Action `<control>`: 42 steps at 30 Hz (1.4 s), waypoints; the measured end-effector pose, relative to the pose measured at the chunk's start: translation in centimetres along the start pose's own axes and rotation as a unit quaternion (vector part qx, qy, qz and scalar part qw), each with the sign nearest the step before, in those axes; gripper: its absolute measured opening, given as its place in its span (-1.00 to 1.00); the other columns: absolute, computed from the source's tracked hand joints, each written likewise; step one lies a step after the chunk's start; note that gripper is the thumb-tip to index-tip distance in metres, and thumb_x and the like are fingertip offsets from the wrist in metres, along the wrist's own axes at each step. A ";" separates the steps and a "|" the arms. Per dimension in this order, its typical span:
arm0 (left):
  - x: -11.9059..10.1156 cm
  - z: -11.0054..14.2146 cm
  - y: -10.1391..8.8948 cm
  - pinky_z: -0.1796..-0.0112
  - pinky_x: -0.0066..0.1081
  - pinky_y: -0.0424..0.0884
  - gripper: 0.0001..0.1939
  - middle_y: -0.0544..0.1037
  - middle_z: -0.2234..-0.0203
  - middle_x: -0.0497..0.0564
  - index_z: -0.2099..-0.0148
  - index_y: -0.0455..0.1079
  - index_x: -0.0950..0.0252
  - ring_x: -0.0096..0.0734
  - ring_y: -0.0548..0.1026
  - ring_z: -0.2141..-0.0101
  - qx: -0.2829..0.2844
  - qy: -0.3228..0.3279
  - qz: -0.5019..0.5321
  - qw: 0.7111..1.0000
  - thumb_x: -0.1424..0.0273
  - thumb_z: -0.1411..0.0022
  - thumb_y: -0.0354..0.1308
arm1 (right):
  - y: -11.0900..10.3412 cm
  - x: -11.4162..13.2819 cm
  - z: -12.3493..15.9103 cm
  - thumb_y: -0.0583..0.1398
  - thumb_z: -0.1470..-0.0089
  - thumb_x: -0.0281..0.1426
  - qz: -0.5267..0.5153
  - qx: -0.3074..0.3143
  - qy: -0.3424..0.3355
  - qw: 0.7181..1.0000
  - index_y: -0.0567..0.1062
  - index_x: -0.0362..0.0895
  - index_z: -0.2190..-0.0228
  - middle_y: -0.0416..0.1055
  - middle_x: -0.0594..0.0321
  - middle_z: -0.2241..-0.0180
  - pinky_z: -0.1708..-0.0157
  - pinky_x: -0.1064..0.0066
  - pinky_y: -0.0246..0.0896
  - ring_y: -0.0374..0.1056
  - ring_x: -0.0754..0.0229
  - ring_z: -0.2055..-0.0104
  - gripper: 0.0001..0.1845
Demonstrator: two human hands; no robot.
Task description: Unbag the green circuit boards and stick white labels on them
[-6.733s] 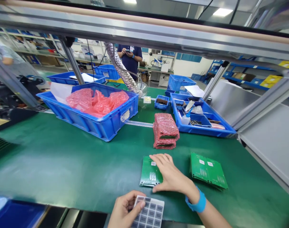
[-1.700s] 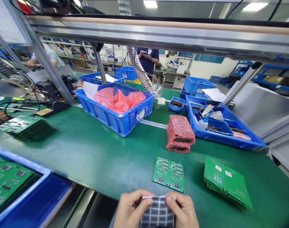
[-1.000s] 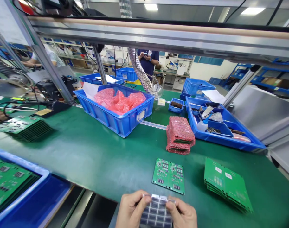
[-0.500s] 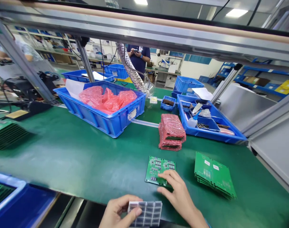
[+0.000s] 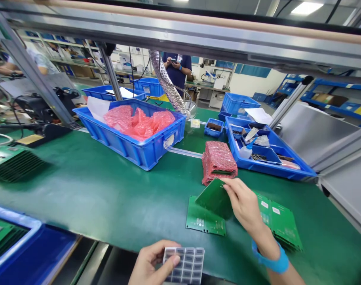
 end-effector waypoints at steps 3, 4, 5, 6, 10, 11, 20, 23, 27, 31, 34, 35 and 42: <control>0.4 -0.3 0.7 0.42 -0.53 0.34 -0.69 0.58 0.54 -0.01 0.35 0.56 0.30 -0.40 0.46 0.47 0.012 -0.015 0.030 0.999 0.17 0.06 0.38 | 4.9 -1.5 -0.8 0.04 -0.22 -0.41 -0.033 0.168 0.021 0.985 0.49 -0.09 0.14 0.51 0.18 0.26 0.17 0.33 0.30 0.43 0.13 0.20 -0.74; 0.6 -0.4 0.9 0.42 -0.54 0.34 -0.68 0.58 0.54 -0.02 0.35 0.56 0.30 -0.41 0.46 0.47 0.016 -0.021 0.039 0.999 0.16 0.06 0.38 | 6.5 -1.9 -0.5 0.06 -0.20 -0.43 -0.039 0.210 0.028 0.977 0.49 -0.09 0.15 0.52 0.19 0.29 0.18 0.32 0.30 0.44 0.13 0.22 -0.75; 0.7 -0.5 1.1 0.42 -0.54 0.34 -0.67 0.59 0.54 -0.02 0.34 0.56 0.31 -0.41 0.46 0.47 0.019 -0.025 0.046 0.998 0.15 0.07 0.39 | 7.8 -2.2 -0.2 0.07 -0.18 -0.44 -0.041 0.233 0.034 0.971 0.49 -0.10 0.16 0.52 0.20 0.30 0.19 0.31 0.30 0.44 0.12 0.24 -0.76; 0.9 -0.6 1.2 0.42 -0.54 0.35 -0.66 0.59 0.54 -0.01 0.33 0.56 0.31 -0.41 0.47 0.47 0.020 -0.028 0.051 0.998 0.15 0.07 0.39 | 8.6 -2.4 0.1 0.07 -0.17 -0.45 -0.038 0.239 0.037 0.970 0.49 -0.11 0.17 0.51 0.18 0.30 0.19 0.29 0.30 0.43 0.12 0.23 -0.76; 0.8 -0.7 1.0 0.41 -0.51 0.35 -0.65 0.61 0.52 0.01 0.31 0.56 0.33 -0.37 0.48 0.46 0.005 -0.028 0.055 0.998 0.16 0.07 0.39 | 7.9 -0.7 1.9 0.03 -0.23 -0.41 -0.096 0.203 0.034 0.974 0.48 -0.12 0.15 0.45 0.11 0.17 0.09 0.29 0.25 0.37 0.12 0.11 -0.74; 0.7 -0.7 1.0 0.42 -0.51 0.35 -0.66 0.61 0.52 0.01 0.31 0.56 0.33 -0.37 0.48 0.46 0.002 -0.027 0.053 0.998 0.17 0.06 0.38 | 7.4 0.2 2.5 0.03 -0.24 -0.39 -0.132 0.210 0.037 0.968 0.49 -0.10 0.17 0.45 0.14 0.19 0.11 0.33 0.25 0.37 0.14 0.13 -0.75; 0.3 -0.7 2.1 0.43 -0.52 0.34 -0.70 0.60 0.52 0.00 0.31 0.56 0.33 -0.40 0.47 0.47 0.017 -0.025 0.046 0.998 0.22 0.04 0.38 | 5.3 6.0 7.4 0.12 -0.21 -0.43 -0.096 0.254 -0.033 0.962 0.49 -0.09 0.35 0.44 0.25 0.39 0.29 0.37 0.19 0.34 0.21 0.32 -0.85; 1.0 -1.1 2.3 0.43 -0.51 0.35 -0.68 0.60 0.53 0.00 0.29 0.55 0.34 -0.41 0.48 0.49 0.035 -0.043 0.080 0.995 0.22 0.05 0.40 | 4.9 7.2 7.7 0.09 -0.21 -0.46 -0.076 0.236 -0.107 0.963 0.49 -0.10 0.32 0.45 0.21 0.40 0.30 0.33 0.17 0.30 0.19 0.34 -0.83; 1.8 -1.6 2.0 0.41 -0.48 0.38 -0.64 0.61 0.49 0.02 0.27 0.54 0.36 -0.38 0.50 0.47 0.041 -0.068 0.093 0.992 0.20 0.06 0.40 | 4.8 4.0 5.7 0.11 -0.18 -0.40 -0.209 0.202 0.029 0.956 0.44 -0.12 0.42 0.41 0.26 0.45 0.36 0.42 0.19 0.30 0.25 0.39 -0.85; 1.7 -1.9 1.7 0.43 -0.52 0.37 -0.66 0.59 0.53 0.00 0.29 0.53 0.36 -0.43 0.48 0.49 0.041 -0.048 0.081 0.995 0.21 0.03 0.39 | 6.8 -1.6 3.2 0.11 -0.15 -0.37 -0.119 0.208 0.135 0.961 0.42 -0.14 0.42 0.29 0.36 0.55 0.49 0.48 0.08 0.19 0.30 0.50 -0.85; 1.8 -1.9 2.1 0.42 -0.52 0.36 -0.69 0.58 0.52 0.00 0.27 0.52 0.37 -0.44 0.47 0.48 0.072 -0.041 0.061 0.995 0.22 -0.03 0.36 | 8.4 -3.6 2.2 0.16 -0.08 -0.44 -0.058 0.224 0.131 0.964 0.44 -0.14 0.49 0.28 0.36 0.55 0.48 0.47 0.03 0.18 0.29 0.51 -0.87; 1.8 -2.0 2.2 0.42 -0.52 0.36 -0.69 0.58 0.52 0.00 0.27 0.52 0.37 -0.44 0.47 0.48 0.077 -0.040 0.059 0.995 0.22 -0.04 0.35 | 8.8 -3.9 2.1 0.17 -0.07 -0.45 -0.052 0.225 0.131 0.964 0.44 -0.14 0.50 0.29 0.35 0.55 0.46 0.46 0.02 0.19 0.28 0.50 -0.87; 2.2 -2.0 2.0 0.44 -0.52 0.38 -0.69 0.59 0.53 0.00 0.27 0.52 0.36 -0.43 0.47 0.49 0.059 -0.038 0.067 0.995 0.23 -0.02 0.37 | 8.8 -3.8 2.6 0.19 -0.01 -0.47 -0.005 0.185 0.139 0.973 0.45 -0.11 0.44 0.27 0.28 0.46 0.36 0.36 0.03 0.21 0.17 0.37 -0.96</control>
Point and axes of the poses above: each hand's wrist, its own z-axis away from the middle knuckle, its own y-axis out of the palm, x = y × z, the point moved 9 cm from there along -z, towards the middle knuckle
